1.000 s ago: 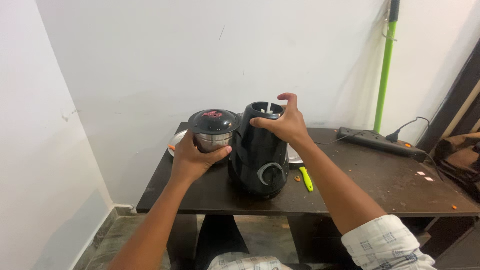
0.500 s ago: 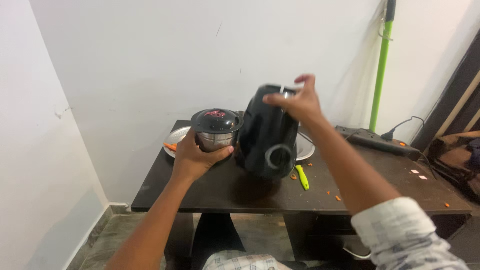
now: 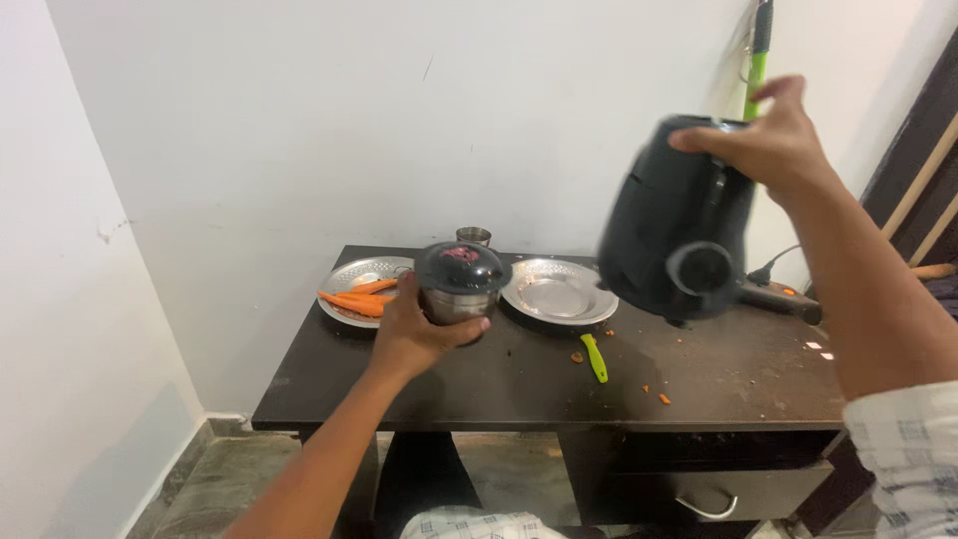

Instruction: The person runs a blender to blend a beetroot mixture, removes the jar from the base, and uses a spatula to scrape the blended paste into a steel cup. They stir the paste in the cup, then place the jar back on the blender base and fit the lid on top.

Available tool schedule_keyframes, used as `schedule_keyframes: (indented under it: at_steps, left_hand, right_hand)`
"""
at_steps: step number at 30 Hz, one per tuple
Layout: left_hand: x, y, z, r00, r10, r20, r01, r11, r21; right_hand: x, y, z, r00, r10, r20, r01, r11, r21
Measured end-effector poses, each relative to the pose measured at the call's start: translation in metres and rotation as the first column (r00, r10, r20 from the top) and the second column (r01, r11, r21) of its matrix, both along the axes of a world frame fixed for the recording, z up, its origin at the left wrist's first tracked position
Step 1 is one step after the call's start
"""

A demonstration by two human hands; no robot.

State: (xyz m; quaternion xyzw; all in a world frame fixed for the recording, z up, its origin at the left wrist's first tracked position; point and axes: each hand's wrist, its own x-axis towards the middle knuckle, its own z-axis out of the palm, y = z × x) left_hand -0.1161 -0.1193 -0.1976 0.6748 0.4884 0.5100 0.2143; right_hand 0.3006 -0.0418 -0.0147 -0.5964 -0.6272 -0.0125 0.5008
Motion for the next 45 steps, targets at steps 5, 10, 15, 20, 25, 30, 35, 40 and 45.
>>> schedule_keyframes:
  at_steps: [5,10,15,20,25,30,35,40,45]
  left_hand:
    - [0.020,0.009,-0.031,0.995,-0.067,-0.067,0.064,0.997,-0.047]
    - [0.028,0.015,-0.054,0.995,-0.101,-0.024,0.098,0.988,-0.121]
    - [0.027,0.019,-0.064,0.993,-0.103,-0.051,0.094,0.983,-0.159]
    - [0.023,0.025,-0.068,0.992,-0.116,-0.052,0.103,0.974,-0.203]
    - [0.021,0.032,-0.071,0.988,-0.153,0.023,0.154,0.960,-0.233]
    - [0.018,0.034,-0.069,0.990,-0.133,-0.043,0.118,0.961,-0.251]
    - [0.017,0.031,-0.070,0.986,-0.166,0.015,0.163,0.950,-0.266]
    - [0.018,0.033,-0.072,0.987,-0.158,0.004,0.153,0.946,-0.286]
    - [0.016,0.031,-0.072,0.988,-0.151,0.034,0.155,0.960,-0.234]
  right_hand:
    - [0.045,-0.017,-0.043,0.992,-0.123,-0.016,0.122,0.990,-0.064]
    - [0.073,-0.027,-0.088,0.976,-0.214,-0.049,0.208,0.971,-0.117]
    - [0.083,-0.027,-0.114,0.947,-0.321,0.011,0.318,0.933,-0.166]
    - [0.088,-0.031,-0.124,0.944,-0.327,-0.035,0.316,0.931,-0.181]
    - [0.096,-0.026,-0.125,0.955,-0.295,0.017,0.293,0.938,-0.185]
    - [0.109,-0.021,-0.128,0.967,-0.256,0.000,0.250,0.942,-0.224]
    - [0.093,-0.034,-0.112,0.959,-0.263,0.109,0.273,0.957,-0.098]
    - [0.013,-0.077,-0.075,0.992,0.120,0.035,-0.121,0.992,0.043]
    - [-0.130,-0.090,-0.071,0.838,0.449,0.311,-0.330,0.870,-0.367]
